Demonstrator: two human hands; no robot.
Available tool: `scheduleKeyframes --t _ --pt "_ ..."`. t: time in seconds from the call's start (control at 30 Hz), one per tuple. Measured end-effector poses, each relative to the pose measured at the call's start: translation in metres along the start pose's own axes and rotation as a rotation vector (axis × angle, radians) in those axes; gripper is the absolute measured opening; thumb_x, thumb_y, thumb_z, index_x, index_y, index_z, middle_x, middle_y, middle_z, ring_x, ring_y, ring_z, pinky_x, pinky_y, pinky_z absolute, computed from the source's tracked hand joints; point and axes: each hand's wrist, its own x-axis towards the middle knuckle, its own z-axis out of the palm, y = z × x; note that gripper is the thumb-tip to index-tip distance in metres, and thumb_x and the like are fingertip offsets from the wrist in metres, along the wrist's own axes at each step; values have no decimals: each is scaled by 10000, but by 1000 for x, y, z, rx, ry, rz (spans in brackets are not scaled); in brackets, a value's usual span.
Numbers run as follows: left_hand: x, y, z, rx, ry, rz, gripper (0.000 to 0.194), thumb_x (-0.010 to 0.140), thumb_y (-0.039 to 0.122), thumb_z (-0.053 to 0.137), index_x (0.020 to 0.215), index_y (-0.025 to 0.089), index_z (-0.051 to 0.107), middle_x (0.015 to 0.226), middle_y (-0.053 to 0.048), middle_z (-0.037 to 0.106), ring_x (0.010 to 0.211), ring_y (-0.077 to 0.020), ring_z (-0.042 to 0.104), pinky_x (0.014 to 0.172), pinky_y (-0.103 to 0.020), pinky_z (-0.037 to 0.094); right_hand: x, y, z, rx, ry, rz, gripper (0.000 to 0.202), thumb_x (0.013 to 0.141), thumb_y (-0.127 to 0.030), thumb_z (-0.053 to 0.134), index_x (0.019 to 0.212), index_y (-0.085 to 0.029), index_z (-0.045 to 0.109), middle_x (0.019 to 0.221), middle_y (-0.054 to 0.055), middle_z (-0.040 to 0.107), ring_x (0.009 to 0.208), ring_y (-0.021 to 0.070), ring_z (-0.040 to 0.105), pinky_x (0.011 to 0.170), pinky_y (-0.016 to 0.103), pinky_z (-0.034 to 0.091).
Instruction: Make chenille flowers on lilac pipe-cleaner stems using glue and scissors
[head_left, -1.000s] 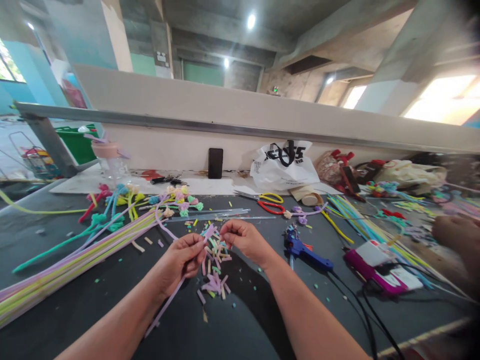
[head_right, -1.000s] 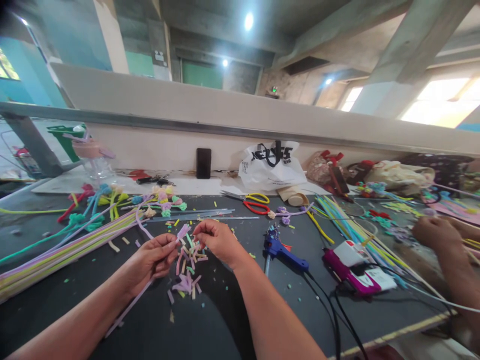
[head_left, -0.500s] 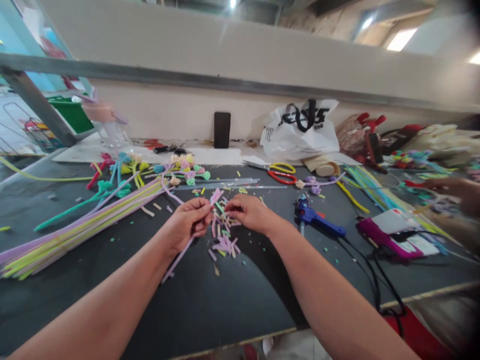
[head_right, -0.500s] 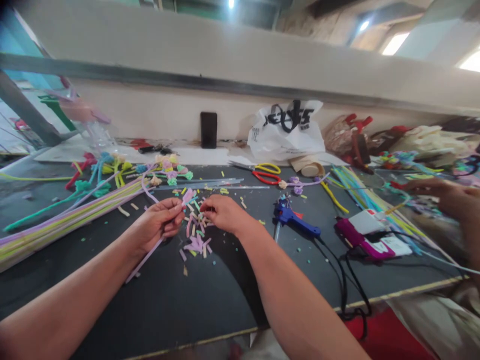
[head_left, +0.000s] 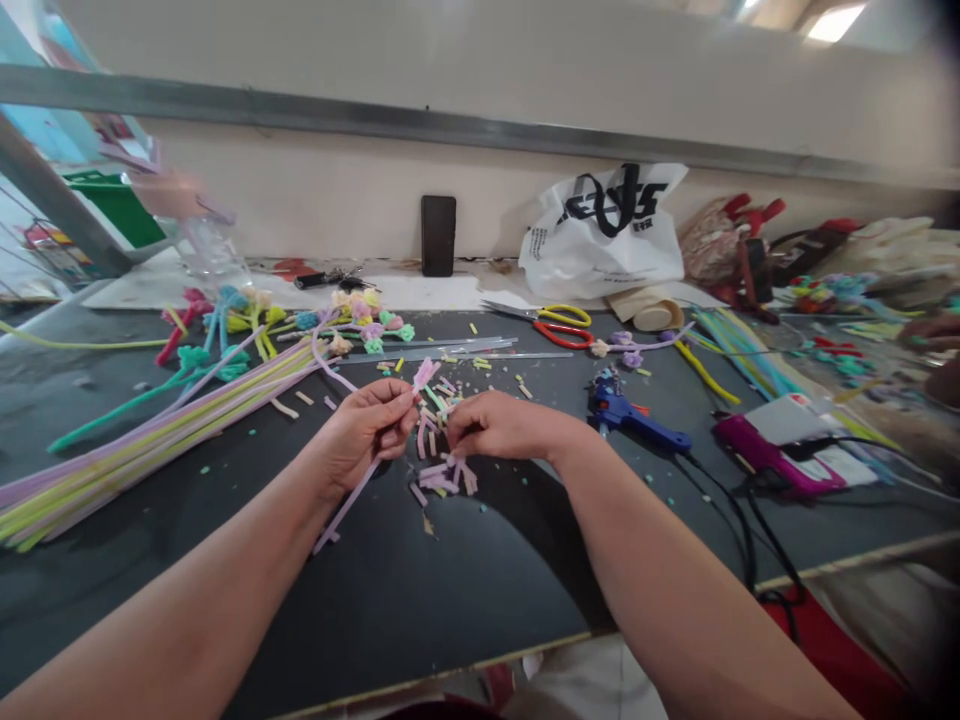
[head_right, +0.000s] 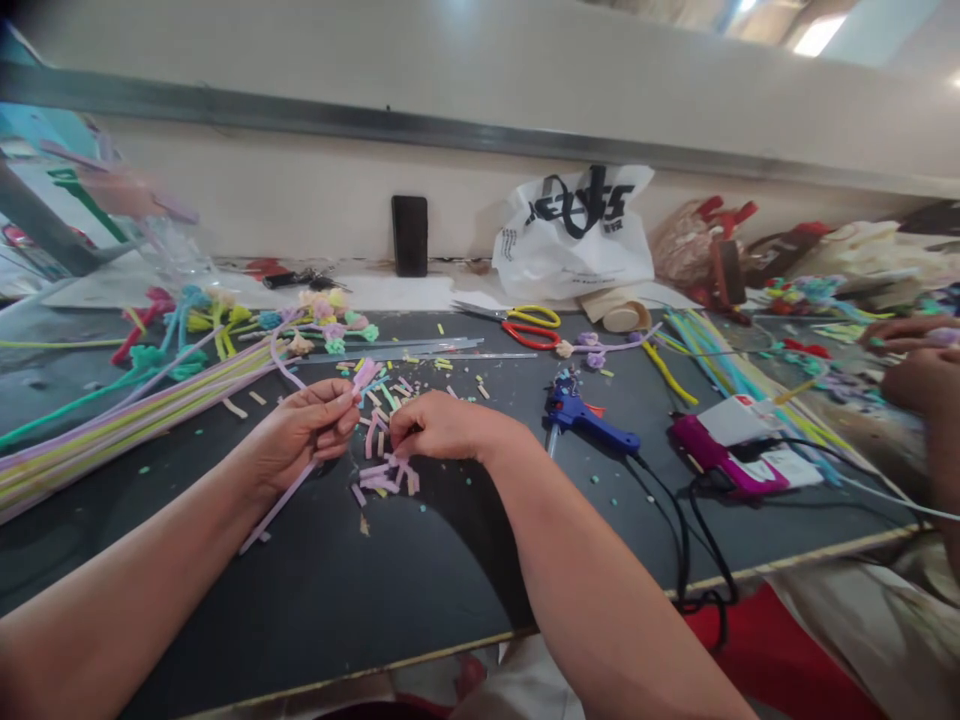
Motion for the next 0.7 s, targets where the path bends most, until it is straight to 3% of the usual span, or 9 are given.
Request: scheduleKeyframes --t 0.13,0.23,0.57,0.7 --pt "0 0 1 -10 -8 -10 128 745 228 622 748 153 518 524 40 493 352 -7 304 324 -106 219 -4 9 -5 163 51 146 130 750 -166 546 784 -177 672 683 -23 602 519 75 483 513 193 385" --pt "0 -2 2 -14 -19 -28 119 759 228 608 757 155 514 524 41 489 354 -5 296 325 -106 200 -6 8 -10 139 151 176 93 713 -175 593 762 -171 672 647 -24 603 534 80 488 522 193 378" --pt "-1 -4 7 39 -2 -58 154 760 274 609 758 156 510 534 41 487 357 -2 271 327 -117 165 -19 -10 -29 32 592 136 73 744 -182 561 726 -160 628 707 6 607 659 116 530 613 225 401" --pt "-1 -4 6 62 -7 -84 152 767 277 599 759 158 506 529 46 481 352 1 242 325 -119 154 -18 -13 -26 -14 624 52 60 754 -176 564 733 -167 619 730 14 607 694 128 541 649 239 411"
